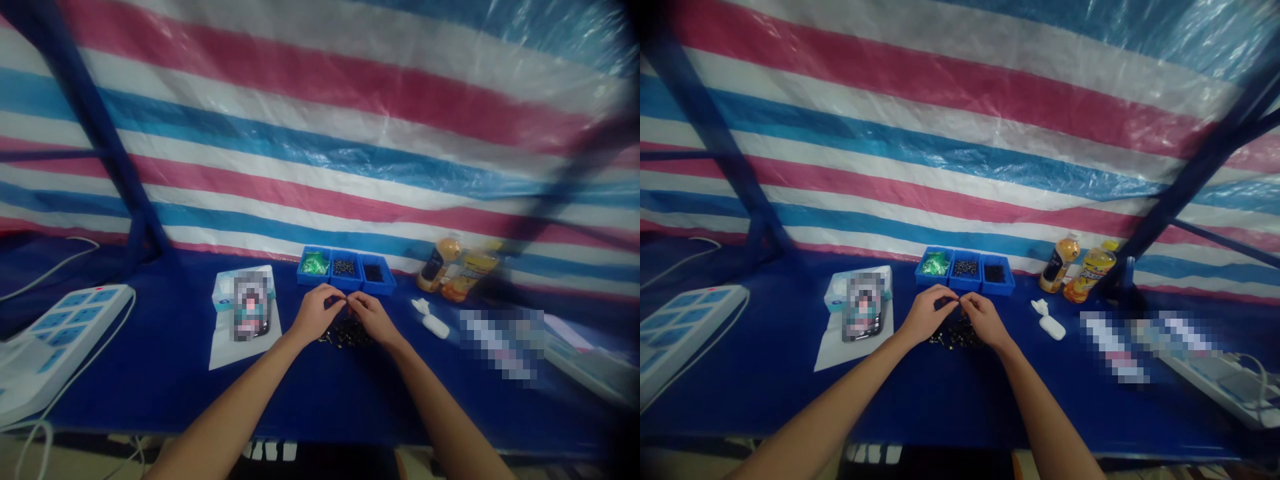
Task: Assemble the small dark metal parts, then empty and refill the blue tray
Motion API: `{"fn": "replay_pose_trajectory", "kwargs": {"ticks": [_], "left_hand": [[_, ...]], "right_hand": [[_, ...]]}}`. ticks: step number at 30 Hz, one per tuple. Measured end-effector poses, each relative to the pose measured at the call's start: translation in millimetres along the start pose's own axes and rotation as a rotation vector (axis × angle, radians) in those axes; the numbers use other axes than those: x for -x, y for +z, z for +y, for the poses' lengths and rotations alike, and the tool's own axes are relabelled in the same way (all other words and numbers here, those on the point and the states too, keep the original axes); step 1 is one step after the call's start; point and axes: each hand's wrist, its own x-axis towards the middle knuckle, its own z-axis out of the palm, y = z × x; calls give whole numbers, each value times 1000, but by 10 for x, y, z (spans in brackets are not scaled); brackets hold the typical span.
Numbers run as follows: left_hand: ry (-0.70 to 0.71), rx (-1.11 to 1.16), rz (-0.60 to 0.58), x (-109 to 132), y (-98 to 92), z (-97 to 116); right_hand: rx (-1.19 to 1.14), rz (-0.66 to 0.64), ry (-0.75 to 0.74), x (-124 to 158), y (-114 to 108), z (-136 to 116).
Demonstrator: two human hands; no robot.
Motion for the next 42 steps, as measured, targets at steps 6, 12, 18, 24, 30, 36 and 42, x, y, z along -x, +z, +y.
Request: {"fn": "replay_pose_trajectory", "kwargs": {"ticks": [6, 12, 18, 24, 30, 36, 42], "left_hand": [[27, 7, 37, 5, -12, 58], [-63, -51, 68, 25, -5, 24], [-30, -84, 20, 35, 20, -3], [6, -62, 23, 25, 13, 33], [-9, -94, 45, 21, -17, 71], [-91, -231, 123, 3, -49, -22], [-102, -258, 172, -26, -85, -54]], "right_hand": [[12, 0, -30, 17, 26, -71], [70, 118, -80, 69, 26, -147], [261, 93, -185, 116, 37, -207], [202, 68, -150, 77, 7, -152], [-431, 85, 84, -6, -82, -116], [-658, 103, 298, -49, -182, -63], [-708, 218, 287, -59, -257, -75]]}}
